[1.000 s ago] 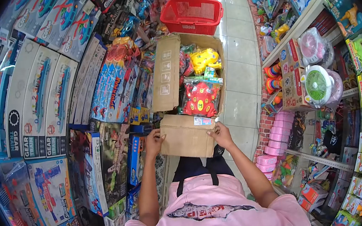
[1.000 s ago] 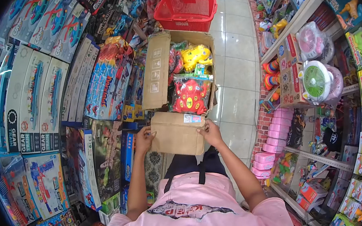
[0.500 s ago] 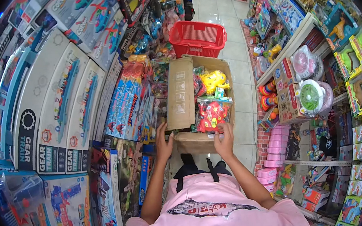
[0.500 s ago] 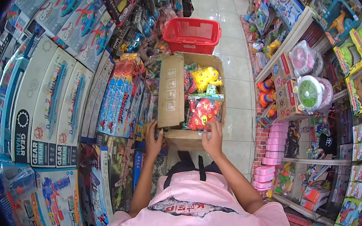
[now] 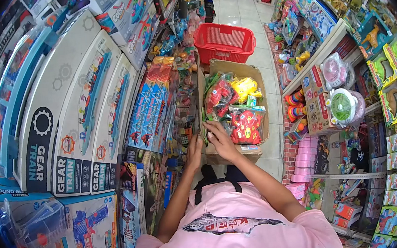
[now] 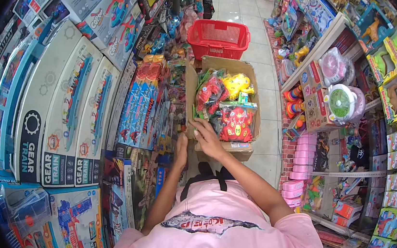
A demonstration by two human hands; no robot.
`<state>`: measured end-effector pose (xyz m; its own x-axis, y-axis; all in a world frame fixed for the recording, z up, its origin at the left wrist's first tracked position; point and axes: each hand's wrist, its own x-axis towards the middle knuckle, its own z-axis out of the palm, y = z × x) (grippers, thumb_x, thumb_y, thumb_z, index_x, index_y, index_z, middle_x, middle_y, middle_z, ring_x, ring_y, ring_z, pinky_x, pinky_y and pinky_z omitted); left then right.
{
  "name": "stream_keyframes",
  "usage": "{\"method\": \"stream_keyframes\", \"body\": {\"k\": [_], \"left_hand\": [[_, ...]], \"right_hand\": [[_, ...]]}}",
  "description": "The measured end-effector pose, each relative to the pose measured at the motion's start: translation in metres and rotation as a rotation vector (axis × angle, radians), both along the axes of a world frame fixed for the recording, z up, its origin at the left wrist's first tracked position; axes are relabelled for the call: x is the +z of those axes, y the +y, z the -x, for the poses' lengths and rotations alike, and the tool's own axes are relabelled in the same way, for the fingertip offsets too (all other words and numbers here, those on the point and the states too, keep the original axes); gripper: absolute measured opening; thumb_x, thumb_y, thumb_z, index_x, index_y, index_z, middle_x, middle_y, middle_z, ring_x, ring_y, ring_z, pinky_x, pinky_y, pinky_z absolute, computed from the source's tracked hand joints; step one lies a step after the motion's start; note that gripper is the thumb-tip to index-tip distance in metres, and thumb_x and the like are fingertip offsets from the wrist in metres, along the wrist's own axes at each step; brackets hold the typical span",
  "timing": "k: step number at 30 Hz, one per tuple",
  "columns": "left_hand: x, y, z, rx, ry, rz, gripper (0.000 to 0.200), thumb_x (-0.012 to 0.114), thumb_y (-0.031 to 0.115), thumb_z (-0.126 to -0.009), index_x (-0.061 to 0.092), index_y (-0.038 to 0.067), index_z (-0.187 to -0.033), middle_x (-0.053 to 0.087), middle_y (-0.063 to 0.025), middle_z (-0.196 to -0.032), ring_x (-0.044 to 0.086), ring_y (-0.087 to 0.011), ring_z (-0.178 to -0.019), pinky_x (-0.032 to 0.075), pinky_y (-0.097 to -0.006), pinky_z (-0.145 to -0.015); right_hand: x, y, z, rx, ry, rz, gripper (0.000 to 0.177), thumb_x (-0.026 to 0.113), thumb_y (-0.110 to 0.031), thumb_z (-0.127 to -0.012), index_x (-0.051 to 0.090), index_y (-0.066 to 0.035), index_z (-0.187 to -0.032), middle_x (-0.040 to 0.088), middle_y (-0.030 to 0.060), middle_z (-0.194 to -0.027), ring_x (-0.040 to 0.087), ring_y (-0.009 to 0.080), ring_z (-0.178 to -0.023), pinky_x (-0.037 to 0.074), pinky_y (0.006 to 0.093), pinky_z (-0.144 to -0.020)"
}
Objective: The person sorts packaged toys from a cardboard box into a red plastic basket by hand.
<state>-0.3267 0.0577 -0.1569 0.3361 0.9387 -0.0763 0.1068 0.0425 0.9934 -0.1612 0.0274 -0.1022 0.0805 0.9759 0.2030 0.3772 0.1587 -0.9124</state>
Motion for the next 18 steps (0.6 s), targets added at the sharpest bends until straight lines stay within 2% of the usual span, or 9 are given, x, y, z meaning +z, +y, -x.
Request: {"method": "stream_keyframes", "body": {"k": [3, 4, 7, 8, 10, 13, 16, 18], "left_hand": [[0.004, 0.013, 0.006, 0.142, -0.169, 0.023, 0.055, 0.044, 0.039, -0.108, 0.045, -0.003, -0.144, 0.051, -0.0168, -0.143, 0.047, -0.0256, -0.134, 0.034, -0.0379, -0.113], [0.01, 0.014, 0.005, 0.217, -0.176, 0.039, 0.051, 0.043, 0.038, -0.109, 0.048, -0.001, -0.14, 0.056, -0.0136, -0.133, 0.053, -0.0228, -0.126, 0.041, -0.0357, -0.107], [0.018, 0.024, 0.013, 0.216, -0.225, 0.041, 0.046, 0.042, 0.039, -0.109, 0.052, 0.001, -0.133, 0.059, -0.011, -0.125, 0.057, -0.0198, -0.118, 0.048, -0.0335, -0.097], [0.005, 0.029, 0.016, 0.244, -0.198, -0.006, 0.038, 0.044, 0.033, -0.109, 0.052, 0.002, -0.129, 0.061, -0.011, -0.119, 0.063, -0.0191, -0.108, 0.055, -0.0335, -0.086], [-0.001, 0.032, 0.021, 0.284, -0.179, 0.016, 0.037, 0.047, 0.03, -0.108, 0.05, 0.001, -0.131, 0.061, -0.0128, -0.119, 0.066, -0.0198, -0.102, 0.059, -0.0326, -0.08], [-0.007, 0.04, 0.025, 0.316, -0.189, 0.075, 0.032, 0.047, 0.024, -0.108, 0.048, 0.001, -0.13, 0.061, -0.0139, -0.117, 0.068, -0.0205, -0.095, 0.062, -0.0328, -0.075], [-0.024, 0.047, 0.027, 0.291, -0.16, 0.118, 0.028, 0.044, 0.019, -0.108, 0.047, 0.002, -0.13, 0.062, -0.0139, -0.115, 0.069, -0.0209, -0.093, 0.063, -0.0327, -0.075], [-0.03, 0.049, 0.026, 0.269, -0.12, 0.138, 0.027, 0.043, 0.018, -0.109, 0.046, 0.002, -0.131, 0.063, -0.0138, -0.114, 0.07, -0.021, -0.091, 0.063, -0.0324, -0.076]], "right_hand": [[-0.017, 0.009, 0.006, 0.109, -0.175, 0.035, 0.044, 0.052, -0.023, -0.102, 0.053, -0.01, -0.144, 0.041, 0.0193, -0.151, 0.039, 0.0392, -0.14, 0.033, 0.044, -0.116], [-0.019, 0.011, 0.009, 0.14, -0.166, 0.067, 0.045, 0.053, -0.025, -0.101, 0.053, -0.012, -0.145, 0.038, 0.0212, -0.154, 0.036, 0.0414, -0.142, 0.03, 0.0472, -0.117], [-0.022, 0.016, 0.015, 0.186, -0.234, 0.091, 0.047, 0.055, -0.026, -0.1, 0.052, -0.014, -0.146, 0.038, 0.0231, -0.154, 0.036, 0.042, -0.142, 0.031, 0.0476, -0.117], [-0.022, 0.019, 0.016, 0.191, -0.264, 0.093, 0.048, 0.056, -0.026, -0.1, 0.052, -0.014, -0.146, 0.037, 0.0241, -0.153, 0.036, 0.0423, -0.142, 0.031, 0.0478, -0.117], [-0.023, 0.024, 0.015, 0.194, -0.323, 0.097, 0.048, 0.057, -0.027, -0.099, 0.052, -0.013, -0.145, 0.037, 0.0262, -0.153, 0.036, 0.0427, -0.141, 0.032, 0.0482, -0.116], [-0.049, 0.03, 0.017, 0.026, -0.277, 0.199, 0.052, 0.059, -0.03, -0.097, 0.052, -0.004, -0.141, 0.038, 0.0303, -0.15, 0.041, 0.0442, -0.137, 0.036, 0.048, -0.113], [-0.082, 0.035, 0.025, -0.162, -0.194, 0.266, 0.059, 0.062, -0.037, -0.095, 0.053, 0.004, -0.136, 0.046, 0.0341, -0.141, 0.049, 0.0461, -0.129, 0.041, 0.0485, -0.108], [-0.086, 0.04, 0.027, -0.177, -0.18, 0.407, 0.063, 0.063, -0.04, -0.094, 0.053, 0.007, -0.134, 0.052, 0.0343, -0.135, 0.051, 0.0473, -0.126, 0.042, 0.0492, -0.107]]}}
